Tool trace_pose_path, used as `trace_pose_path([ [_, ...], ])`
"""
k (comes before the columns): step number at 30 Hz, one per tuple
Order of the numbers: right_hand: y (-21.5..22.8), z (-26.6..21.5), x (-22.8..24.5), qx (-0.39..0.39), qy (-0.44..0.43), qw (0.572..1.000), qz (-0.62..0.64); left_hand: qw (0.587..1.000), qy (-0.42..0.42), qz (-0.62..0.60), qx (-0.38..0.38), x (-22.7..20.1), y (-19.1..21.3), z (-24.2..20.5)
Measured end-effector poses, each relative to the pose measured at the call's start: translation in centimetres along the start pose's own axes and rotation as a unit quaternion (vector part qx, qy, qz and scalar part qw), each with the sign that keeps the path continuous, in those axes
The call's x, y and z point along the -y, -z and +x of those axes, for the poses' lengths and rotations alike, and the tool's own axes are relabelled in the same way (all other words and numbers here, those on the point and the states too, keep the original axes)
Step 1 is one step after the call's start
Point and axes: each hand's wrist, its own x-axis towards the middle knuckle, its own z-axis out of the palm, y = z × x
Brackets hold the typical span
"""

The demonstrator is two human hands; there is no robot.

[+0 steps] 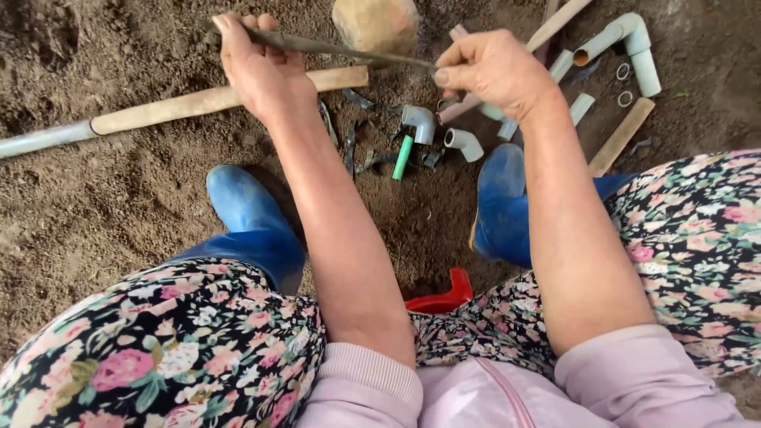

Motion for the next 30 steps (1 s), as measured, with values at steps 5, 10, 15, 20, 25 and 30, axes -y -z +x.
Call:
trace_pose_path([
  [5,-0.2,-0.3,-0.1,-0.011,-0.018,0.996,-0.092,0.997,-0.030,0.055,-0.041,-0.8,-0.3,-0.1],
  [10,-0.6,0.0,0.3,0.057,-0.093,0.992,-0.070,0.979,-0.079,0.186,-0.028,-0.6,-2.4,-0.9],
  [15,-0.6,2.2,-1.4,0.022,-0.101,0.994,-0.027,0.916,0.092,0.389,0.026,-0.1,-6.2,-6.5],
  [20,-2.0,3.2,-4.3,-0.030,-0.116,0.984,0.136,0.822,0.239,0.517,0.013,6.6,-0.7,-8.3],
  [25,-2.2,3.6,-5.5,-0.082,-0.097,0.964,0.235,0.799,0.333,0.496,0.070,4.4,-3.2,-9.2],
  [30,-0.8,4.8,-1.7,-0.064,-0.100,0.980,0.162,0.828,0.341,0.433,0.103,6.2,-3.7,-7.7],
])
